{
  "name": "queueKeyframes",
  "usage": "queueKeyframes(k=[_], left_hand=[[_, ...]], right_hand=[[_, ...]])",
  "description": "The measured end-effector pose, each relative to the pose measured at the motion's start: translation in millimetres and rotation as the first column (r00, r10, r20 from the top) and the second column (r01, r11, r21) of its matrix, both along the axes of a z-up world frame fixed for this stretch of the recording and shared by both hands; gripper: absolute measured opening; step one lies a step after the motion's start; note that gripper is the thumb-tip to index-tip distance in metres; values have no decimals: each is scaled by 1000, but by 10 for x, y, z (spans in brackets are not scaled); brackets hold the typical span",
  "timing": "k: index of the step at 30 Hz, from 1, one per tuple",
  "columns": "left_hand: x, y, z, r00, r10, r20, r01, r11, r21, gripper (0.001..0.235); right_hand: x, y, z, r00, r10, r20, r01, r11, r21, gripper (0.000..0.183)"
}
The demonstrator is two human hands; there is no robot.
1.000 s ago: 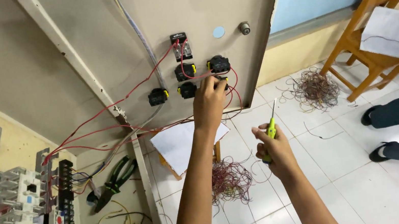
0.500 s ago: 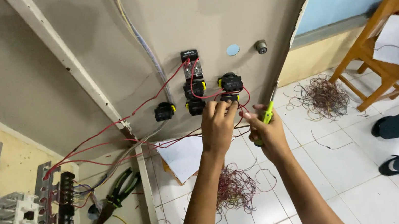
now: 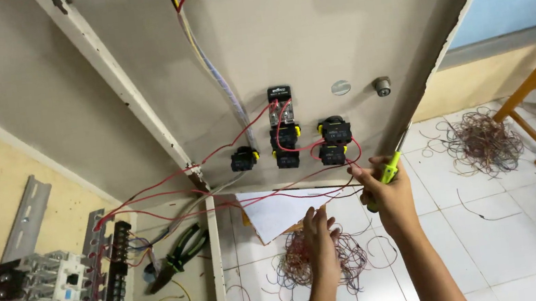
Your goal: The person strips red wires and connects them to terminal blocks inside an electrical panel using a screwdriver. They tighten screws to secure the wires and adjust connections on multiple black components mounted in the panel.
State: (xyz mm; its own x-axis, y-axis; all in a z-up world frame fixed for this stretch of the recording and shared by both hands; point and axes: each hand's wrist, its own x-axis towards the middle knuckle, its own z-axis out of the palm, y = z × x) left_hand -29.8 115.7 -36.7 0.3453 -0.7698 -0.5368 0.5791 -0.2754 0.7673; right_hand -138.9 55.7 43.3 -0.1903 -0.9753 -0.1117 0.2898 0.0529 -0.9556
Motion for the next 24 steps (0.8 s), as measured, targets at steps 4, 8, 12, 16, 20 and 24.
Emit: queueKeyframes(k=[4,8,12,16,20,24], left_hand=[[-43,-297,-263,865,5,-502,-58,994,-91,73],[-224,-309,-340,887,133,-443,-300,894,-333,48],[-427,178,-51,894,444,-58,-447,873,-197,39],[-152,192,45,676,577,458,-297,782,-547,39],[402,-60,606,449,586,674,-241,806,-540,31],[843,-281,710,190,564,804,-110,826,-553,28]], right_hand=[[-148,11,-173,996,74,48,-74,997,6,43],[-295,-51,-126,991,131,2,-131,991,27,40],[-483,76,37,976,177,-127,-164,981,103,40],[-736,246,-41,966,237,-103,-223,966,134,42],[-843,331,-114,943,326,-66,-317,940,127,73],[-928,364,-94,931,365,-1,-362,924,125,87]])
